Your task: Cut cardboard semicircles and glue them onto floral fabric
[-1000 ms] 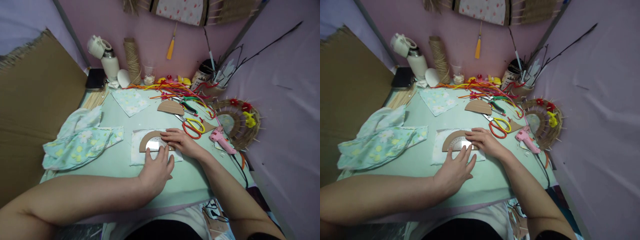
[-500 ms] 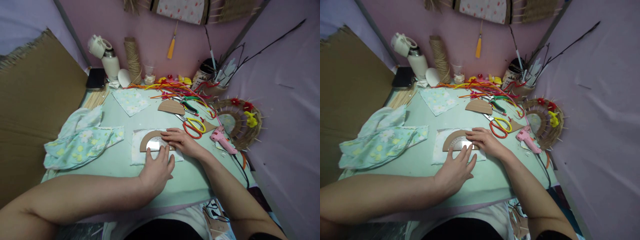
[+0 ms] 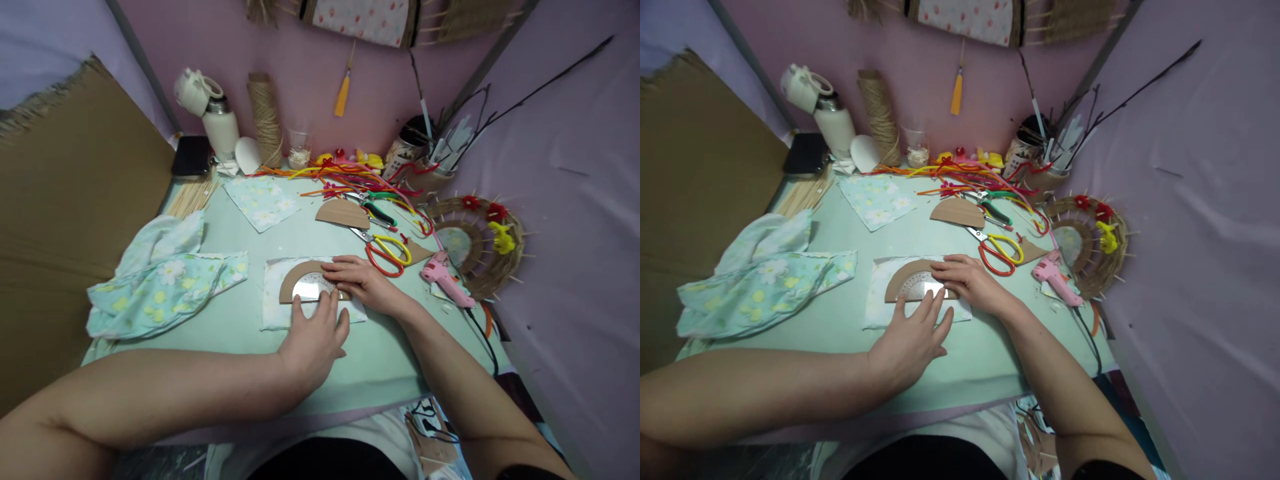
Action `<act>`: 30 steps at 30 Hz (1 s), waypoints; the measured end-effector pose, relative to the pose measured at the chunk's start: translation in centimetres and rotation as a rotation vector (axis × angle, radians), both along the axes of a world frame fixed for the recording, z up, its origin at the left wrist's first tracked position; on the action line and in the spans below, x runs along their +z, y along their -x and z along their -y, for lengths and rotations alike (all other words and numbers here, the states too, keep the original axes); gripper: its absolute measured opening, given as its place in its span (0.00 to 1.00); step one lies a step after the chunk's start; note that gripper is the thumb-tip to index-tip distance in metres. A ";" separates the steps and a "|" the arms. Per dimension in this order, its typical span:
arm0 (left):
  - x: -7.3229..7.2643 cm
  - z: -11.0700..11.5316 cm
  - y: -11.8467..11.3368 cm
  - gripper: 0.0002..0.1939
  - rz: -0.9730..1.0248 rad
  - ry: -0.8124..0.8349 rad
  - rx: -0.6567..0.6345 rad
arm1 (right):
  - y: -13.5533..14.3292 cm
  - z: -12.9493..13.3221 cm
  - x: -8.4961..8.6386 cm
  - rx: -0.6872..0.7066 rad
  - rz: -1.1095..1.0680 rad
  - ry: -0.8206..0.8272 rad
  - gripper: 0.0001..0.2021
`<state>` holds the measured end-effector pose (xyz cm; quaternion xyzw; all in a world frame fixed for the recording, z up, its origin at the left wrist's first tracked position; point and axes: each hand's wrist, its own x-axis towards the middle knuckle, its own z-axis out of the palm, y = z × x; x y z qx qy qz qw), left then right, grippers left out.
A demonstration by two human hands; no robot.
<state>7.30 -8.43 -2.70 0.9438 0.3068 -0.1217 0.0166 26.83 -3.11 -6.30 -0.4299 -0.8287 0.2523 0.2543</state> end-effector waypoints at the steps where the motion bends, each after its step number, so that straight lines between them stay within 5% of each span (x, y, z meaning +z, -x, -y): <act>1: 0.0 0.0 0.0 0.31 -0.002 0.002 -0.002 | 0.0 0.0 0.0 -0.001 0.004 0.000 0.17; 30: -0.6 -0.3 0.3 0.32 0.074 -0.103 -0.066 | 0.0 0.0 -0.3 0.003 0.011 -0.004 0.18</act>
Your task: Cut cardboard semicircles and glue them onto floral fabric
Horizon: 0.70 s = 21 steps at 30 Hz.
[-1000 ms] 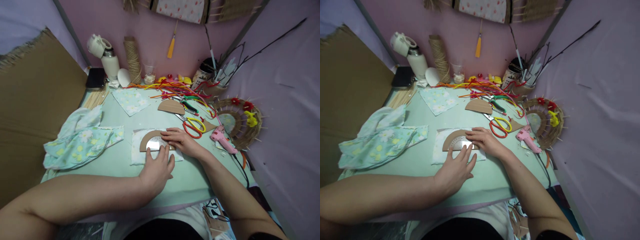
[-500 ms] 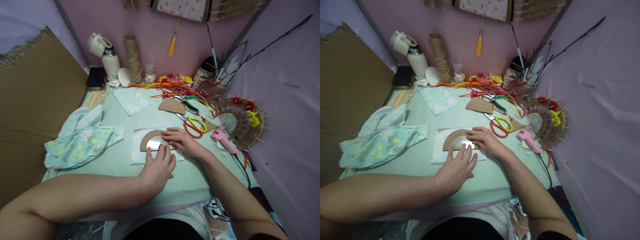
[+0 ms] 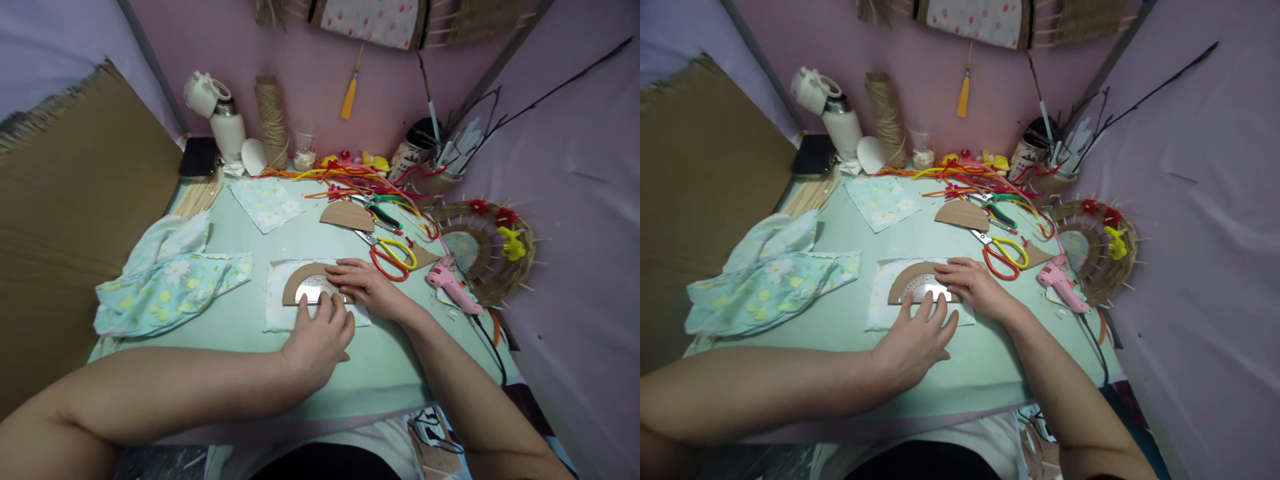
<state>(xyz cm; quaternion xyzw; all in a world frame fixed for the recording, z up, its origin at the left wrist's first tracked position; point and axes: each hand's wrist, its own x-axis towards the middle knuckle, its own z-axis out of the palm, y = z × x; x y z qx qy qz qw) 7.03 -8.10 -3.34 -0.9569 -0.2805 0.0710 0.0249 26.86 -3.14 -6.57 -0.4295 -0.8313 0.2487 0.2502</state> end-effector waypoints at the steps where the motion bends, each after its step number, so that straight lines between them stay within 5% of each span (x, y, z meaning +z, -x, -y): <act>1: 0.0 0.0 0.0 0.32 0.000 0.003 0.000 | 0.0 0.0 -0.1 0.001 0.000 -0.002 0.18; 12: -0.4 0.0 -0.1 0.34 0.015 0.069 0.044 | 0.1 0.1 0.7 -0.030 -0.099 0.019 0.16; 18: -0.3 -0.1 0.0 0.34 0.000 0.075 0.038 | -0.8 0.0 2.6 -0.595 -0.411 -0.080 0.11; 21: -0.3 -0.1 -0.1 0.34 -0.007 0.077 0.040 | -1.1 -0.2 2.5 -0.699 -0.420 -0.076 0.10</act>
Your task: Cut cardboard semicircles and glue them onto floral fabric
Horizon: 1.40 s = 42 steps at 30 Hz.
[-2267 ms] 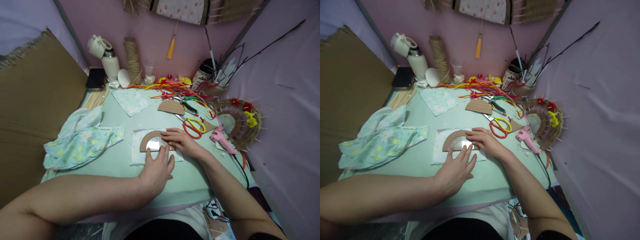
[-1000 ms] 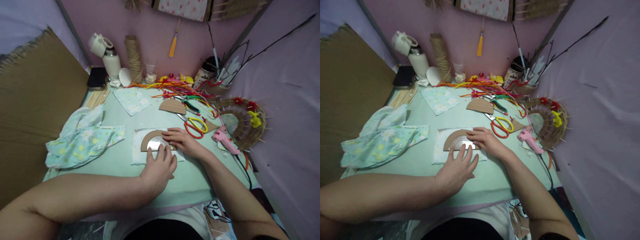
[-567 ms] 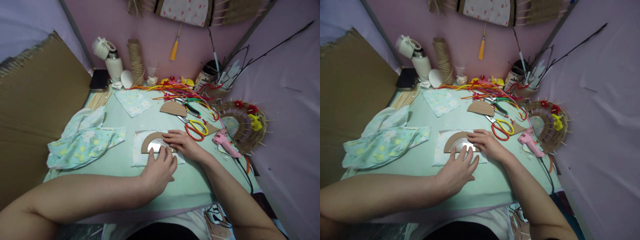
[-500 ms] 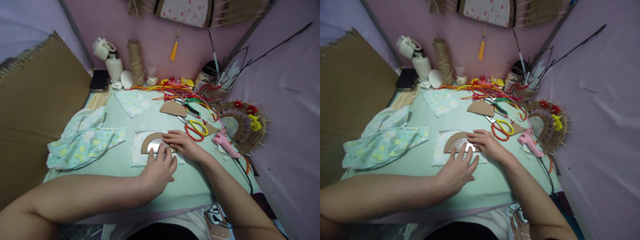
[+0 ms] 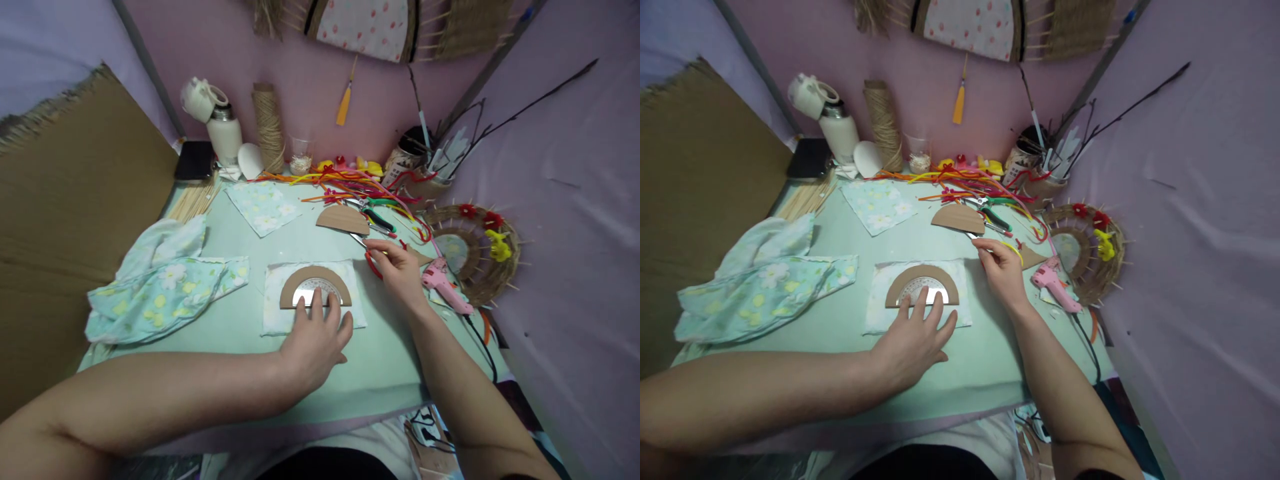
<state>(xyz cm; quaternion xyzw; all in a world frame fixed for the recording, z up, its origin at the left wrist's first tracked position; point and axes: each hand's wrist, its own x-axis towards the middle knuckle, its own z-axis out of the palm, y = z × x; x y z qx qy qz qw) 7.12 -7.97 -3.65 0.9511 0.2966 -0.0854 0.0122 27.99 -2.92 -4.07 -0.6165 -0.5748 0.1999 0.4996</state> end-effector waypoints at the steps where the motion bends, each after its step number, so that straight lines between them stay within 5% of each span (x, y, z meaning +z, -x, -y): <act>1: 0.0 0.0 0.0 0.34 0.000 0.002 0.003 | 0.0 -0.1 -0.2 0.010 0.015 -0.002 0.10; 8: 0.0 -0.2 -0.1 0.37 0.009 0.003 0.009 | 0.6 -0.1 -0.9 0.077 0.110 -0.018 0.10; 24: 0.0 -0.4 0.0 0.36 0.031 -0.005 -0.011 | -0.6 -0.2 0.1 -0.191 -0.073 -0.149 0.10; 33: -0.2 -0.4 -0.1 0.36 0.043 0.015 0.009 | -5.7 -1.0 2.5 -0.429 -0.083 -0.321 0.10; 37: -0.4 -0.5 -0.1 0.35 0.036 0.016 0.010 | -7.3 -3.0 3.1 -0.326 0.195 -0.156 0.12; 42: -0.6 -0.5 -0.1 0.36 0.039 0.018 0.011 | -6.5 -7.1 2.7 -0.102 0.828 0.328 0.12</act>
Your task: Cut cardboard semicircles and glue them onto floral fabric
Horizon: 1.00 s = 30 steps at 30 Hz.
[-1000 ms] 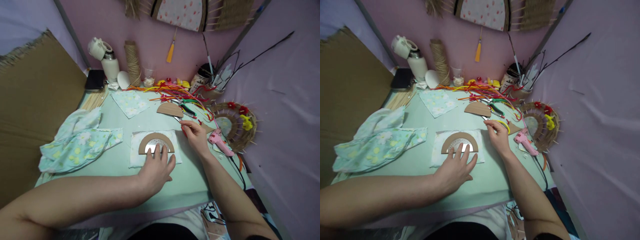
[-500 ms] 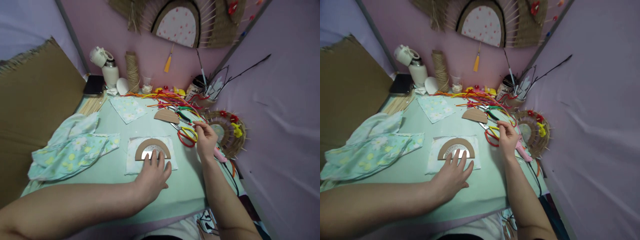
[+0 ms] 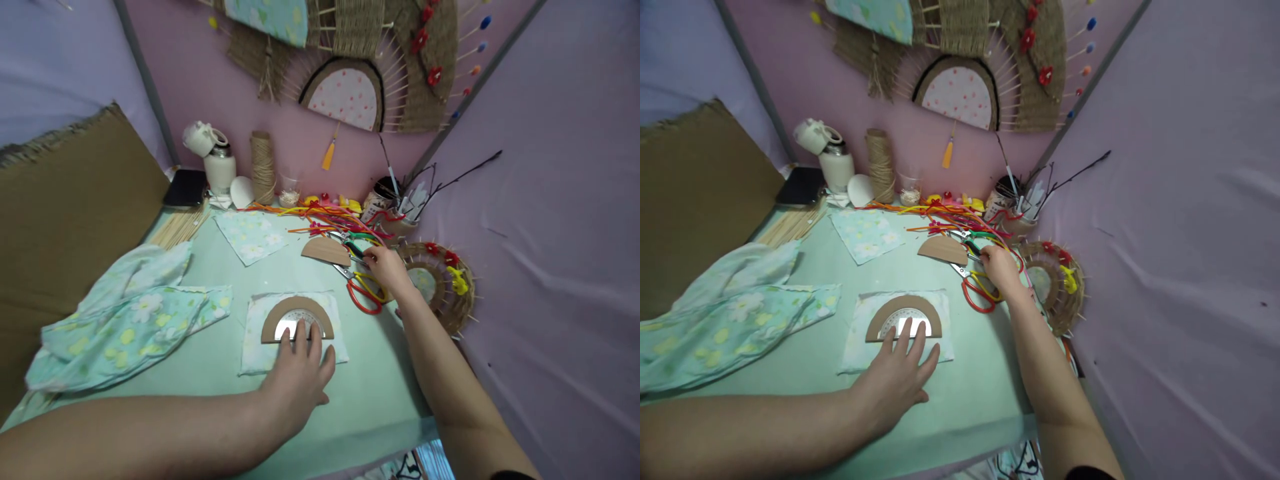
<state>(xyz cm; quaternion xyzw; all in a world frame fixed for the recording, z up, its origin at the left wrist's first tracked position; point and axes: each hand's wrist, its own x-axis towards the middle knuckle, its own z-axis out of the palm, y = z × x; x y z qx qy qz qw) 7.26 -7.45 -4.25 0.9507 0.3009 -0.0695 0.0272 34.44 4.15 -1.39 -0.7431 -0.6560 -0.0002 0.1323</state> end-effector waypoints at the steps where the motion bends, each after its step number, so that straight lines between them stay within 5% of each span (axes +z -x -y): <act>1: 0.0 0.0 0.0 0.36 0.001 0.001 0.000 | 0.3 -0.7 -0.2 0.005 0.088 0.079 0.13; 8: -0.3 0.2 -0.1 0.36 0.029 -0.011 0.000 | 1.3 -2.5 -0.3 0.048 0.330 0.272 0.13; 16: -0.4 0.2 0.1 0.36 0.056 -0.044 -0.022 | 0.8 0.5 2.9 -0.073 0.394 0.412 0.24; 19: -0.4 0.3 0.1 0.35 0.061 -0.051 -0.018 | 1.2 1.7 4.0 0.094 0.164 0.301 0.22; 22: -0.3 0.4 0.1 0.35 0.056 -0.045 -0.020 | 2.7 2.5 4.6 0.277 -0.321 0.166 0.12; 25: 0.0 0.3 0.1 0.36 0.036 -0.041 -0.022 | 4.9 2.7 4.6 0.414 -0.832 0.109 0.16; 30: 0.2 0.3 0.1 0.36 0.020 -0.049 -0.036 | 9.4 2.1 2.7 0.345 -1.251 -0.072 0.16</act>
